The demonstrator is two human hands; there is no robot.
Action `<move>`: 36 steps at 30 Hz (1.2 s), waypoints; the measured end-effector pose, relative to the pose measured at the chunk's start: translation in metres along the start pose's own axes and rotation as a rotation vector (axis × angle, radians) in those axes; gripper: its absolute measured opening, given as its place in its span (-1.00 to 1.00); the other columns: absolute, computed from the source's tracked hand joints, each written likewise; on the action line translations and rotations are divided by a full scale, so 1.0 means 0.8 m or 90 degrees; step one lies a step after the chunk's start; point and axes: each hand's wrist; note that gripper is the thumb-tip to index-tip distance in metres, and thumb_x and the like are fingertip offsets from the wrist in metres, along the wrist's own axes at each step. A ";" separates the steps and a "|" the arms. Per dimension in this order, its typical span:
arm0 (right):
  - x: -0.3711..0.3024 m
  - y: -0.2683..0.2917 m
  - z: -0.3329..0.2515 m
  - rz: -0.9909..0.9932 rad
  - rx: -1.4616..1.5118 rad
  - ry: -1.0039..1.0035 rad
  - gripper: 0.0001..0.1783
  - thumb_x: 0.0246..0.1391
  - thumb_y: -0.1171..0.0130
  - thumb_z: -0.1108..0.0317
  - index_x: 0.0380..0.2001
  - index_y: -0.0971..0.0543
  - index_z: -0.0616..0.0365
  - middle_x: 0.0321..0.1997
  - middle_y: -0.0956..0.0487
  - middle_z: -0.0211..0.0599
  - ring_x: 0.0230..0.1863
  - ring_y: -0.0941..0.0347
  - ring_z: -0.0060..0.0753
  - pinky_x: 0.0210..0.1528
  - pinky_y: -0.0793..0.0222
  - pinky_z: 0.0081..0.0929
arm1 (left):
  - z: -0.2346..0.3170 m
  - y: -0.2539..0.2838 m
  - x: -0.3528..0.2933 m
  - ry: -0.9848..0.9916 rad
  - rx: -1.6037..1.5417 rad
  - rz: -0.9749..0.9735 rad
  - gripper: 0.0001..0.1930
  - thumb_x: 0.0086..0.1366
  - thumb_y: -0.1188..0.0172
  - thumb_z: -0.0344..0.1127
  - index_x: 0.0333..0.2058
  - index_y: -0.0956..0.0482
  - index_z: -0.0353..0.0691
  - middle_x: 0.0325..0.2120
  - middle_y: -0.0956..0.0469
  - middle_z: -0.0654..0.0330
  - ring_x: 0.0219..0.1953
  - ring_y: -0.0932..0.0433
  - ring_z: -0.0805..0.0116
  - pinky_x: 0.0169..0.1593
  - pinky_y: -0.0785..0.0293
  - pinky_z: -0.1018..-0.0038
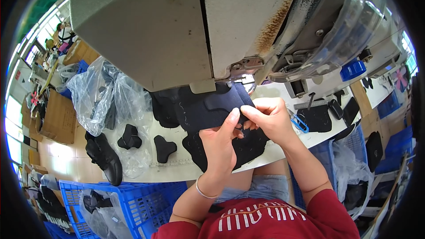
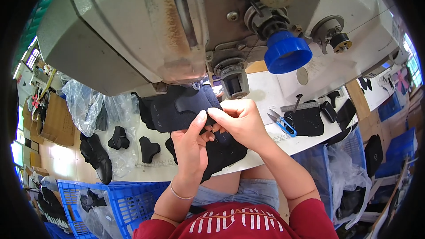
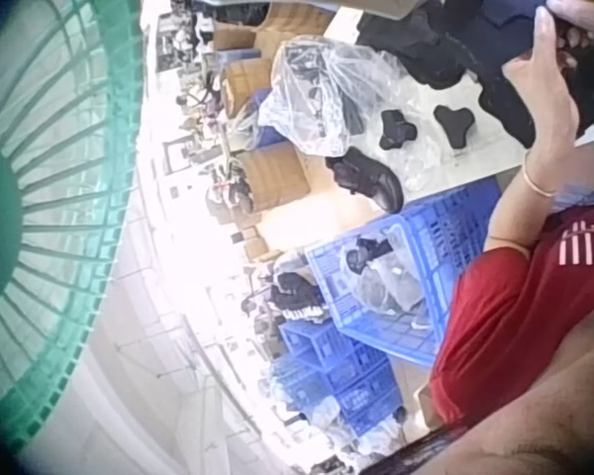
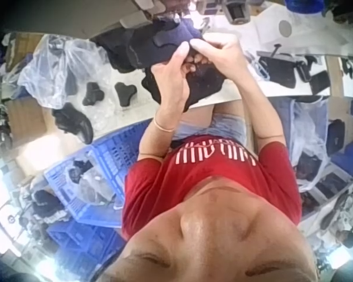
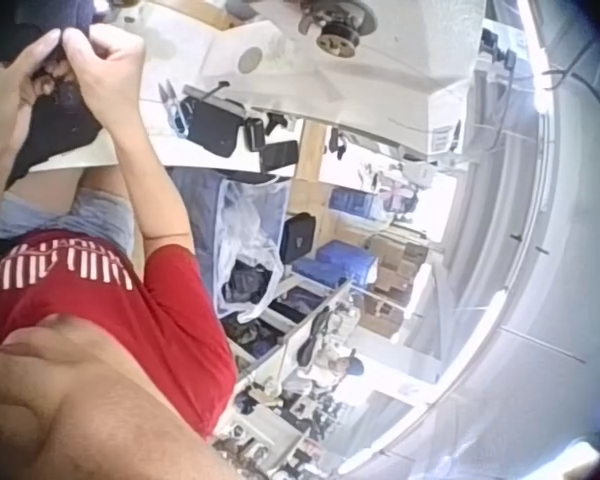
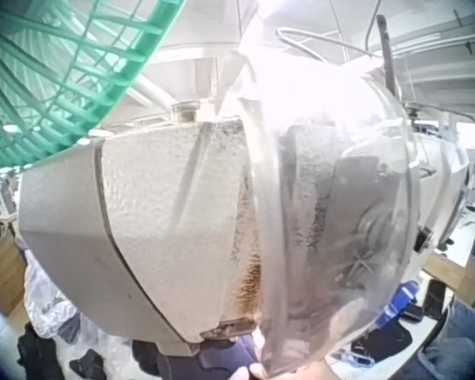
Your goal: Stitching black fabric shoe components together using an industrial sewing machine and trimming the thread with scissors.
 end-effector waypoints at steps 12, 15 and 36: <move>0.011 -0.025 0.012 0.085 0.027 0.037 -0.77 0.09 -0.17 0.37 -0.60 -0.57 0.23 -0.67 -0.53 -0.41 -0.66 -0.38 -0.72 -0.59 -0.26 -0.74 | 0.012 0.014 0.029 -0.027 0.051 -0.024 -0.93 0.14 -0.25 -0.42 -0.51 -0.58 -0.24 -0.60 -0.51 0.34 -0.60 -0.42 0.57 -0.54 -0.27 0.62; 0.011 -0.031 0.010 0.112 0.027 0.041 -0.77 0.10 -0.16 0.37 -0.59 -0.57 0.23 -0.68 -0.52 -0.42 -0.67 -0.38 -0.72 -0.59 -0.26 -0.74 | 0.017 0.018 0.037 -0.031 0.064 -0.050 -0.87 0.12 -0.27 -0.42 -0.58 -0.57 -0.25 -0.64 -0.48 0.35 -0.62 -0.38 0.57 -0.55 -0.22 0.61; -0.092 -0.009 0.122 0.185 -0.160 0.012 -0.82 0.10 -0.13 0.43 -0.50 -0.63 0.28 -0.68 -0.53 -0.40 -0.65 -0.37 -0.71 -0.59 -0.20 -0.71 | 0.035 0.012 0.074 0.007 0.084 -0.057 -0.94 0.08 -0.26 -0.43 -0.53 -0.60 -0.27 -0.65 -0.43 0.38 -0.65 -0.26 0.64 -0.58 -0.08 0.66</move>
Point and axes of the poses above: each hand's wrist, its own x-axis towards the middle knuckle, its own y-axis out of the back of the hand, z = x × y
